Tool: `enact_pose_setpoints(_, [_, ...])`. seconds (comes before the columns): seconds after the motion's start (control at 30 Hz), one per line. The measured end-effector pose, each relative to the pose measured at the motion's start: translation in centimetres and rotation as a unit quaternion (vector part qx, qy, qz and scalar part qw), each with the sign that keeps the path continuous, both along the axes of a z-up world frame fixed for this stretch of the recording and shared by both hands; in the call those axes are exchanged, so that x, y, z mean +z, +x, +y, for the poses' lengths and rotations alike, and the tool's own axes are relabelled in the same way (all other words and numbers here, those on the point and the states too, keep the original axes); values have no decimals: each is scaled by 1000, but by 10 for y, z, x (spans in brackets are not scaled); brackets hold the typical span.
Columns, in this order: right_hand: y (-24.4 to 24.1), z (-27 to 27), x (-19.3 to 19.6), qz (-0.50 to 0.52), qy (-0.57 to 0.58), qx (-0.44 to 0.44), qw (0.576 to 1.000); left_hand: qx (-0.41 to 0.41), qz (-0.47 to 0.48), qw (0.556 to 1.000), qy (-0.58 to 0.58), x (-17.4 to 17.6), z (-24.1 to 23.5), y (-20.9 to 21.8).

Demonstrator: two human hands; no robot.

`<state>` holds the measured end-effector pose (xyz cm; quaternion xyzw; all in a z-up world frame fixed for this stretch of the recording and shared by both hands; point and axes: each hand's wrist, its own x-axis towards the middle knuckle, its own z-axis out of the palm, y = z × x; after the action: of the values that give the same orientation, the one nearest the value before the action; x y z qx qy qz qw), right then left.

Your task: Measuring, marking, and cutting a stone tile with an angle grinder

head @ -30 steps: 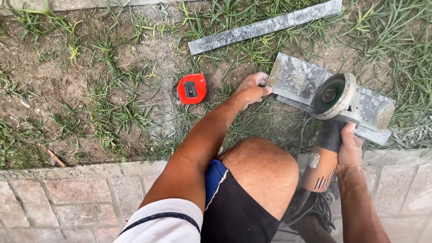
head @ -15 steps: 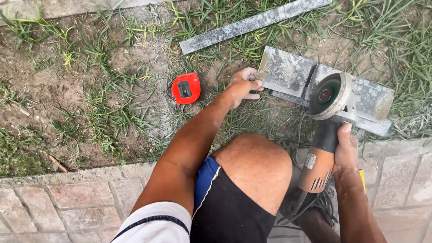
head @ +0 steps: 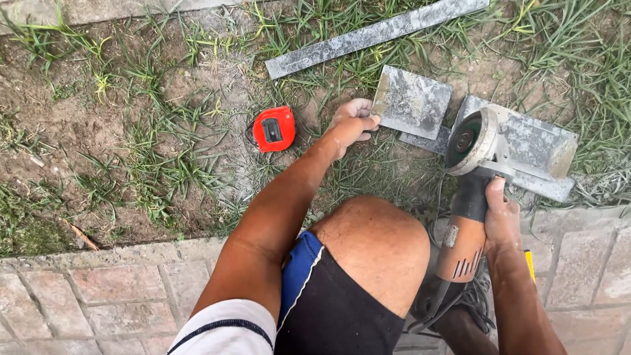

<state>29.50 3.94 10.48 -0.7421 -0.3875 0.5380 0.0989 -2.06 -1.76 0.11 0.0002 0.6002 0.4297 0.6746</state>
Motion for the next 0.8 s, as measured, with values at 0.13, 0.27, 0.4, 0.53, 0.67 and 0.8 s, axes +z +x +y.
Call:
enact_pose_setpoints(0.13, [16, 3, -19, -21, 6, -9, 1000, -16, 23, 1000, 0, 0, -3, 1])
enact_pose_setpoints(0.27, [-1, 7, -7, -61, -7, -2, 998, -23, 31, 999, 0, -2, -3, 1])
enact_pose_setpoints(0.4, [-7, 2, -1, -18, -24, -38, 999, -21, 30, 999, 5, -10, -6, 4])
enact_pose_setpoints(0.53, [3, 7, -4, 71, 29, -87, 993, -31, 55, 998, -2, 18, -7, -8])
enact_pose_setpoints(0.67, [49, 32, -2, -5, 89, -156, 984, -157, 450, 878, 36, 27, -17, 2])
enact_pose_setpoints(0.8, [87, 48, 33, 237, 94, -189, 948, -252, 437, 853, 133, 84, 35, 19])
